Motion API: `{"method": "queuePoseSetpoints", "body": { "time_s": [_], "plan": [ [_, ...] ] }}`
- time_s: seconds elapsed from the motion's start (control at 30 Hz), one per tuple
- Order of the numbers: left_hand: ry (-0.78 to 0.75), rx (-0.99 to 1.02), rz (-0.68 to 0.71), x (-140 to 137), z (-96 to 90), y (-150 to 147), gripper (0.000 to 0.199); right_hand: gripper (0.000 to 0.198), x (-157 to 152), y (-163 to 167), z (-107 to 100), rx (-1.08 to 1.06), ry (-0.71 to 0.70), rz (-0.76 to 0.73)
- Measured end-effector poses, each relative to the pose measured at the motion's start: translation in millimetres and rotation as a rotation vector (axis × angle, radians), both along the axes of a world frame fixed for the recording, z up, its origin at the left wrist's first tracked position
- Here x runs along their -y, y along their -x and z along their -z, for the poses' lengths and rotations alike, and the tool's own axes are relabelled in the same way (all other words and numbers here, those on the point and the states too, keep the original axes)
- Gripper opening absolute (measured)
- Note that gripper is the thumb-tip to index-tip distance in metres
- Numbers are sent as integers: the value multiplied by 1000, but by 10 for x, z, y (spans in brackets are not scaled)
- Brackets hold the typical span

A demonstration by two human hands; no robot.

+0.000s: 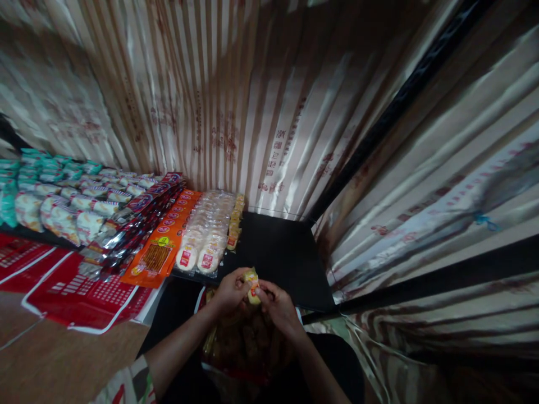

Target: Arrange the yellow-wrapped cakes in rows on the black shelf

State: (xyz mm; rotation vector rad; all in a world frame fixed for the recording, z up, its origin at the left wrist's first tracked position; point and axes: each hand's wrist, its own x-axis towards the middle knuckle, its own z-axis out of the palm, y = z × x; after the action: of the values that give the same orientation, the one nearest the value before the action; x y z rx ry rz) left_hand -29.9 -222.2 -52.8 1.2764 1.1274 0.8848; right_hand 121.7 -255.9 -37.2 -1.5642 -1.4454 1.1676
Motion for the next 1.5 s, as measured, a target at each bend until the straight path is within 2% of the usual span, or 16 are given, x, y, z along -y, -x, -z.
{"method": "queuePoseSetpoints", "body": {
  "time_s": [0.07,0.17,0.23,0.3,0.43,0.63,0.8,1.07,1.27,1.5],
  "plan": [
    [-36,-83,-40,-42,-91,-15,43,36,-92,9,14,-39,-14,37],
    [-120,-226,-190,-53,-173,-15,44,36,-263,95,95,-122,-51,104],
    [-205,-265,-291,-31,-155,-15,45,38,-397,183,173,-161,-80,149],
    [-310,-292,-333,2,-87,-18,48,41,-541,277,254,-169,-109,197],
    [-443,-407,-261,35,80,-16,53,40,-806,454,381,-124,-174,243],
    [-353,-497,-232,-58,217,9,57,34,-1046,632,446,0,-241,246],
    [-341,-490,-222,-150,321,43,61,30,-1119,684,471,87,-253,254],
    [-407,-460,-194,-136,560,72,54,39,-1095,661,505,35,-254,191],
    [-503,-440,-192,-145,615,80,58,49,-1184,666,432,71,-348,207],
    [-501,-491,-166,-184,622,83,55,41,-1290,689,435,138,-425,119]
  ]
}}
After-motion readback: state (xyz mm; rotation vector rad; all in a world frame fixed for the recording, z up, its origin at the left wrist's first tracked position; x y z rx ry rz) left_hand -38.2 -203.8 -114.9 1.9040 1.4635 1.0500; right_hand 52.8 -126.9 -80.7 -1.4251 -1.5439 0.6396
